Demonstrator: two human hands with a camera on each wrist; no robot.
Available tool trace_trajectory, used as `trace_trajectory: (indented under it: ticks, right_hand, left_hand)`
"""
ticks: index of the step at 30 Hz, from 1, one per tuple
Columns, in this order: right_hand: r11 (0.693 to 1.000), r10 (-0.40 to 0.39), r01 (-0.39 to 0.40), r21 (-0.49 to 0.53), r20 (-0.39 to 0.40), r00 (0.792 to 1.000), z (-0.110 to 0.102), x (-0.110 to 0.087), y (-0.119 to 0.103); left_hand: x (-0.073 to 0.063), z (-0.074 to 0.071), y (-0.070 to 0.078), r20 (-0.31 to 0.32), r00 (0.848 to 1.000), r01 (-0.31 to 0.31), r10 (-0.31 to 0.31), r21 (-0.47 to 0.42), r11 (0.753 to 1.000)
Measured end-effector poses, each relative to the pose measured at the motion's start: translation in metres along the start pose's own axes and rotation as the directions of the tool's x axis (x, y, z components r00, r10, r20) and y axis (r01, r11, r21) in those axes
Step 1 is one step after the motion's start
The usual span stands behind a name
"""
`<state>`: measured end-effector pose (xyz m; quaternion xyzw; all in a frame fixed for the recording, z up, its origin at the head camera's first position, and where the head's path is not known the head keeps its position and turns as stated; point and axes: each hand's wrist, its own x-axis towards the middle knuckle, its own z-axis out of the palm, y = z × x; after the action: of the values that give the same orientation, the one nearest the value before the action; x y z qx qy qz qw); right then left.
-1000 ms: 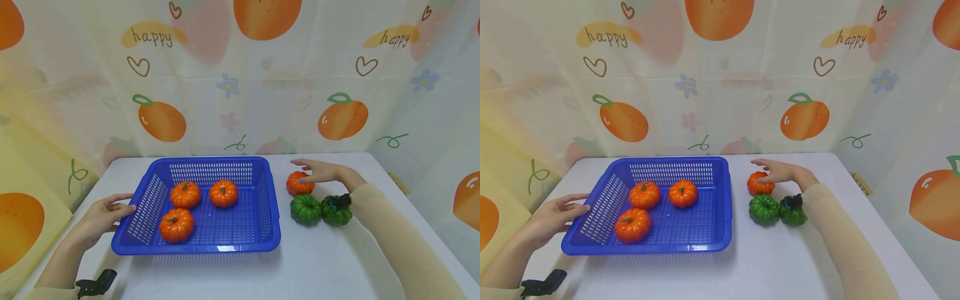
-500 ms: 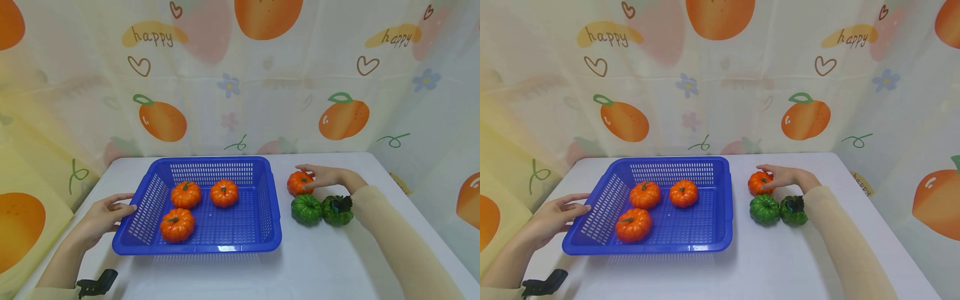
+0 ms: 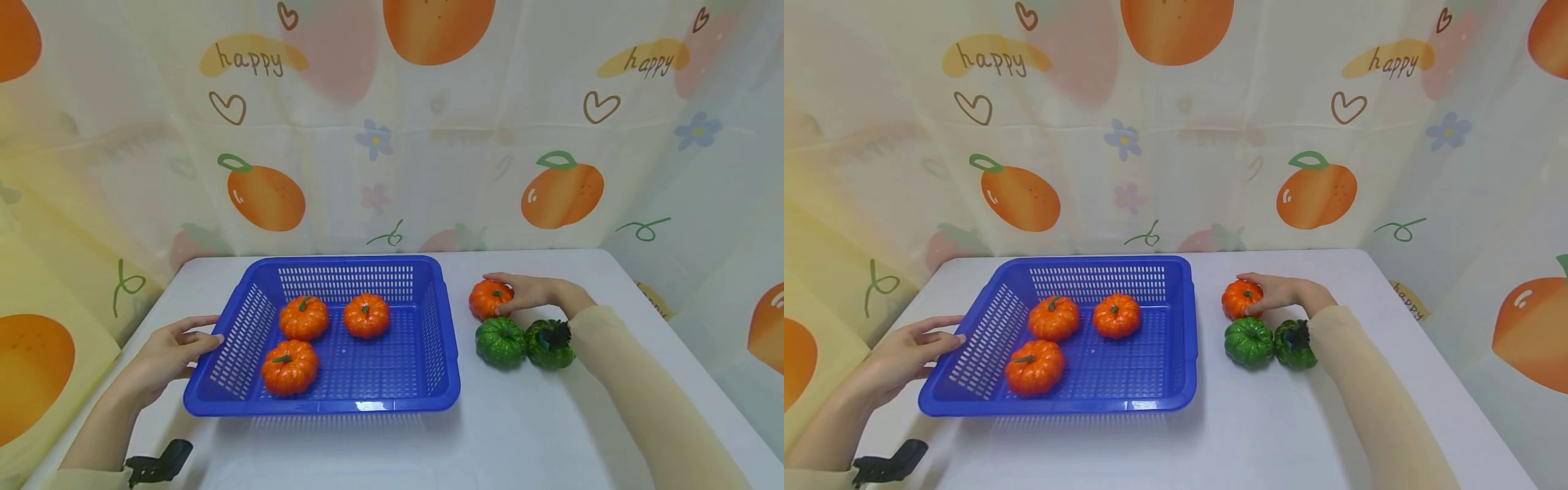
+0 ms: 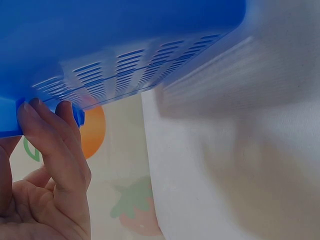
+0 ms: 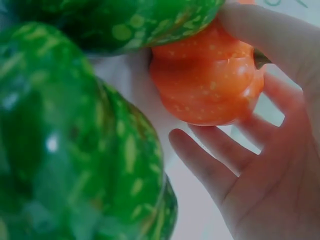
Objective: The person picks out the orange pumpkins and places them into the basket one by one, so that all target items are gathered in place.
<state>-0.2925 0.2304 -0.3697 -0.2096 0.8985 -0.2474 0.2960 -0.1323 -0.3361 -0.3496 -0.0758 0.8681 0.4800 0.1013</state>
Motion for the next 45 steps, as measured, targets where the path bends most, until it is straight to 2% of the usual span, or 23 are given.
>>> trace_trajectory:
  ticks: [12, 21, 38, 45]
  right_hand:
    - [1.000, -0.030, 0.029, -0.004, -0.080, 0.996, -0.001, -0.002, 0.003]
    - [0.998, -0.043, 0.050, 0.041, -0.150, 0.988, -0.009, -0.005, 0.005]
    - [0.998, -0.042, 0.050, 0.039, -0.193, 0.980, -0.016, -0.008, -0.018]
    - [0.993, -0.092, 0.106, 0.059, -0.193, 0.977, -0.019, -0.010, -0.025]
  left_hand:
    - [0.001, 0.000, 0.000, 0.005, 1.000, -0.002, 0.002, 0.000, 1.000]
    - [0.002, -0.001, 0.000, 0.008, 1.000, -0.010, 0.010, -0.009, 1.000]
    - [0.001, 0.000, 0.000, 0.007, 1.000, -0.007, 0.007, -0.005, 1.000]
    - [0.001, 0.000, -0.001, 0.003, 1.000, -0.003, 0.003, -0.005, 1.000]
